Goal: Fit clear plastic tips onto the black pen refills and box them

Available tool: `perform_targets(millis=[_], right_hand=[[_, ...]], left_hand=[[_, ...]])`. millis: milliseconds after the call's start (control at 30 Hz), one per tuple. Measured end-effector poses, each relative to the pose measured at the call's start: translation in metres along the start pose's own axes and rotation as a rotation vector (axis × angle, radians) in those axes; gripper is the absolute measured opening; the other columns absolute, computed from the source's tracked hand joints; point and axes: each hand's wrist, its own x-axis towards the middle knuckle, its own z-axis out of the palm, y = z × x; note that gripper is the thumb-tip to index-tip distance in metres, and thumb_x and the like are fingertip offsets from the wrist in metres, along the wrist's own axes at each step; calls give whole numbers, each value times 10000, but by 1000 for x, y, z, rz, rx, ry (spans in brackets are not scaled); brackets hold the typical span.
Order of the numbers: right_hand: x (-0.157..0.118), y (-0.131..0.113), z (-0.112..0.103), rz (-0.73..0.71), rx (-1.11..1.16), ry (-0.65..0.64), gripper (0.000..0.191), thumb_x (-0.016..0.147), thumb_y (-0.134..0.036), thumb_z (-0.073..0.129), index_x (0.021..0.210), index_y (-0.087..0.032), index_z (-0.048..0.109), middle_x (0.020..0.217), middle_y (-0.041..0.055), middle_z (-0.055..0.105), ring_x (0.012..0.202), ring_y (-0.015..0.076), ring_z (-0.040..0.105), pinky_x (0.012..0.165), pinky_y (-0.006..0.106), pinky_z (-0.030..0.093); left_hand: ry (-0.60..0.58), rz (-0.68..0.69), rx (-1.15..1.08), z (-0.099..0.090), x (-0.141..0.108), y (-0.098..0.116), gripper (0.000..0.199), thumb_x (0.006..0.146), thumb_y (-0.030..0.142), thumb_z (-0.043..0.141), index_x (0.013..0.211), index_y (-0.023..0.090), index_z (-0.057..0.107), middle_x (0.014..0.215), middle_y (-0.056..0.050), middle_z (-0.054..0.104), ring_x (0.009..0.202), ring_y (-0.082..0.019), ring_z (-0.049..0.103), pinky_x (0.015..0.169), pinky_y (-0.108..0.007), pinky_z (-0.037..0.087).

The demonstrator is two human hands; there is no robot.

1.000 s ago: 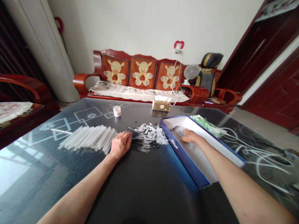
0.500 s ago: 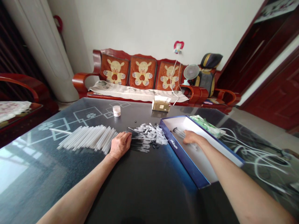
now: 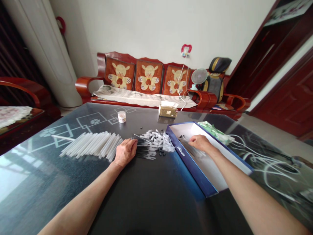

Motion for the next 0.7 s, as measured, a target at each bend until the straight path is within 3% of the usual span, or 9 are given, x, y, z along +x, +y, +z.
perform_targets(millis=[133,233,267,333,433,533,700], right_hand=[[-5,-8,-22,57,79,152,129,683,-250,629,675,-188,741,785,60,743,794,232,672,698,280,458],[-11,-31,-39,93,134,243,233,754,-323,573,802,-180,750,848,70,746,832,238,676,715,295,477],[-15,-45,-41,86,195,264,260,768,-357,561,847,-189,743,859,57,746,827,221,677,710,282,484],[-26,-80,-38,54,555,278,274,754,-388,577,868,-182,717,797,41,735,728,187,675,642,258,496],[-46,-138,-12,-33,984,118,248,744,-408,585,810,-179,656,706,20,705,622,153,651,535,229,484],[-64,-182,28,-40,1256,-7,218,704,-370,646,830,-194,618,751,11,705,688,167,679,535,225,504],[-78,-202,77,-38,1541,-49,297,680,-438,711,829,-204,605,768,7,700,712,184,679,620,284,549]], left_hand=[[11,3,-8,0,0,0,200,922,254,484,916,182,670,704,-20,637,715,-153,618,648,-236,455],[24,0,-28,0,0,1,202,928,260,478,962,179,659,733,-23,654,734,-158,629,660,-241,470],[29,3,-44,1,1,1,205,932,262,475,989,176,651,757,-26,665,746,-159,633,671,-243,477],[40,16,-95,0,1,2,214,939,263,467,1040,171,632,817,-35,684,776,-161,639,709,-251,490],[45,47,-187,-6,3,8,228,948,272,456,1076,166,612,868,-48,690,805,-162,640,764,-268,502],[-2,98,-265,-15,5,17,261,952,300,448,1113,155,594,851,-58,672,801,-166,632,779,-281,509],[-124,304,-269,-21,7,29,340,940,343,472,1201,136,538,838,-61,646,753,-170,603,724,-286,517]])
